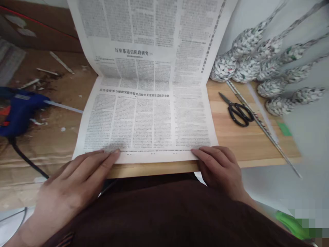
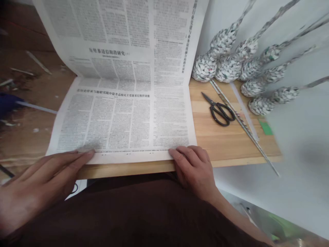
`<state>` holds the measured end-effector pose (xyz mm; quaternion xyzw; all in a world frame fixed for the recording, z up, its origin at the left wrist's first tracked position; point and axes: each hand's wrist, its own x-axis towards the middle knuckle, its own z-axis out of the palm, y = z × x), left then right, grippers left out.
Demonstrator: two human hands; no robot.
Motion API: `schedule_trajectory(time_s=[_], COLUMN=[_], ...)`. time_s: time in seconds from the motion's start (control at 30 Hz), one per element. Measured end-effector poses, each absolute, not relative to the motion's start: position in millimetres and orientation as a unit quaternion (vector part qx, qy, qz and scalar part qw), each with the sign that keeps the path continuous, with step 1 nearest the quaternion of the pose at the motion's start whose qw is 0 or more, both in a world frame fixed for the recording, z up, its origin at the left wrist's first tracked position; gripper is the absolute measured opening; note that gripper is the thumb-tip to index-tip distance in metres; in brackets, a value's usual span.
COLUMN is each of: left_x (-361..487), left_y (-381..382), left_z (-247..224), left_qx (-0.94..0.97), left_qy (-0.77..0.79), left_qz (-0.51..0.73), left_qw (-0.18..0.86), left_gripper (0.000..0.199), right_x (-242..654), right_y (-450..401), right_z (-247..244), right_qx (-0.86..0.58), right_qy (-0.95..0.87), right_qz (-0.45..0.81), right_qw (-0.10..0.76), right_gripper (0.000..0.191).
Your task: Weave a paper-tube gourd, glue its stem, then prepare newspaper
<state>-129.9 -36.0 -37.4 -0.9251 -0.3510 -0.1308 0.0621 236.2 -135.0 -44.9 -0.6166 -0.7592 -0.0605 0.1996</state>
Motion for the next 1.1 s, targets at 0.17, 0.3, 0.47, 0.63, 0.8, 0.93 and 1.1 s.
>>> schedule_trajectory(time_s=[0.17, 0.3, 0.47, 0.63, 0.8, 0.93, 1.1], left_x=[-126, -125, -124, -124, -124, -122, -122], left_y=[-37, -35, -35, -36, -37, -36, -35], left_z=[-31, -32, -31, -33, -36, -37, -36], left_qx=[-0.927, -0.927, -0.927, -0.928, -0.924, -0.923, -0.922], left_qy=[-0.355, -0.353, -0.355, -0.346, -0.356, -0.352, -0.356], left_qz=[-0.103, -0.101, -0.106, -0.128, -0.132, -0.142, -0.141], left_qw=[0.061, 0.072, 0.060, 0.048, 0.054, 0.059, 0.058], left_gripper=[0.062, 0.065, 0.052, 0.043, 0.040, 0.038, 0.038], right_x=[236, 236, 240, 245, 245, 246, 247], right_y=[-132, -129, -127, -127, -125, -125, -124], right_z=[-44, -43, -42, -43, -42, -40, -45], right_qx=[-0.621, -0.615, -0.599, -0.584, -0.593, -0.589, -0.590], right_qy=[-0.756, -0.760, -0.775, -0.787, -0.783, -0.784, -0.783], right_qz=[-0.055, -0.062, -0.070, -0.074, -0.056, -0.059, -0.051], right_qw=[0.200, 0.199, 0.191, 0.184, 0.182, 0.184, 0.193], right_gripper=[0.033, 0.032, 0.030, 0.034, 0.033, 0.033, 0.035])
